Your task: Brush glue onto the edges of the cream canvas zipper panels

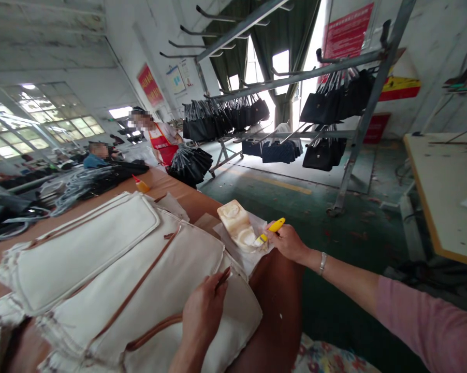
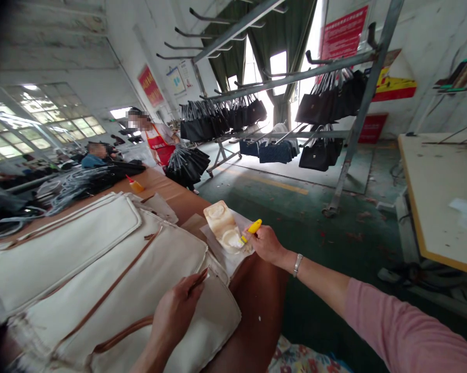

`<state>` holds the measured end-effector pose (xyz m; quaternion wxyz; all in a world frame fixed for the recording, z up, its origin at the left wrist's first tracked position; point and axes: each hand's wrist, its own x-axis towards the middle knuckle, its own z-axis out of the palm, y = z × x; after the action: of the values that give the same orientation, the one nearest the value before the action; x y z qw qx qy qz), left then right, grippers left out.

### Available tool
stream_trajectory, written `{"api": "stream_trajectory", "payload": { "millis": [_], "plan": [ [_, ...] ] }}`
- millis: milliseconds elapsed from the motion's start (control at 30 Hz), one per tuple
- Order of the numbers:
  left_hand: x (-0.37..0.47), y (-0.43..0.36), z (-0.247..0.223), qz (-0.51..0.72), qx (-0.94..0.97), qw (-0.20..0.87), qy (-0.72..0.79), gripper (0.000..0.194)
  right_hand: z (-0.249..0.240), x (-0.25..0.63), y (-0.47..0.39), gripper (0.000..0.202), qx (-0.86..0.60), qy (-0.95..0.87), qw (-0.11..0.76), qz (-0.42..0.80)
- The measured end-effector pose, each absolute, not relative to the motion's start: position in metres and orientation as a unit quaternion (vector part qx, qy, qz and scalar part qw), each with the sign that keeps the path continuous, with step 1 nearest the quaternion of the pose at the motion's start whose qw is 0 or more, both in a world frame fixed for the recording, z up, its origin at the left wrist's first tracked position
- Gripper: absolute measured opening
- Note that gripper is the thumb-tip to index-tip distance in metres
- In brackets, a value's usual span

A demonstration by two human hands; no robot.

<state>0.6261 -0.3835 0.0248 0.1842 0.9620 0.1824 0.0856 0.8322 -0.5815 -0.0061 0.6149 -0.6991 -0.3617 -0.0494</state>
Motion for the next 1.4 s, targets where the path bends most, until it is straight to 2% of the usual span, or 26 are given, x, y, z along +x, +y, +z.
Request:
{"api": "stream_trajectory", "payload": {
  "millis": [100,167,300,533,733,833,900,1067,1133,1200,1300,1400],
  "plan": [
    [0.622,-0.383,0.021,0.092,0.958,0.218,0.165,0.032,0.009,0.809,-0.586,0.032,-0.638,-0.295,0.711,0.004],
    [0.62,-0.384,0.022,0.091,0.955,0.239,0.15,0.033,0.019,0.79,-0.587,0.033,-0.606,-0.296,0.738,0.039],
    [0.617,-0.387,0.024,0.089,0.952,0.267,0.122,0.033,0.027,0.763,-0.574,0.03,-0.613,-0.364,0.7,0.05],
    [0.606,-0.393,0.025,0.094,0.942,0.303,0.113,0.034,0.027,0.76,-0.566,0.031,-0.639,-0.352,0.683,-0.039],
    [0.594,-0.4,0.014,0.142,0.95,0.241,0.136,0.026,0.029,0.757,-0.579,0.03,-0.645,-0.384,0.661,-0.015],
    [0.586,-0.406,0.008,0.181,0.958,0.201,0.101,0.029,0.032,0.766,-0.579,0.033,-0.639,-0.336,0.691,-0.039],
    [0.581,-0.41,0.006,0.193,0.961,0.179,0.086,0.031,0.035,0.77,-0.576,0.037,-0.622,-0.332,0.709,-0.001],
    [0.574,-0.414,0.008,0.208,0.962,0.164,0.073,0.03,0.04,0.763,-0.568,0.035,-0.588,-0.347,0.689,0.243],
    [0.572,-0.415,0.011,0.212,0.962,0.161,0.059,0.028,0.043,0.765,-0.57,0.034,-0.562,-0.344,0.689,0.302],
    [0.571,-0.415,0.014,0.215,0.963,0.154,0.046,0.027,0.046,0.77,-0.573,0.031,-0.544,-0.335,0.706,0.306],
    [0.569,-0.417,0.02,0.219,0.965,0.139,0.036,0.025,0.047,0.776,-0.575,0.027,-0.546,-0.303,0.74,0.251],
    [0.568,-0.421,0.027,0.217,0.967,0.124,0.042,0.023,0.042,0.77,-0.573,0.029,-0.554,-0.29,0.738,0.254]
  ]
}}
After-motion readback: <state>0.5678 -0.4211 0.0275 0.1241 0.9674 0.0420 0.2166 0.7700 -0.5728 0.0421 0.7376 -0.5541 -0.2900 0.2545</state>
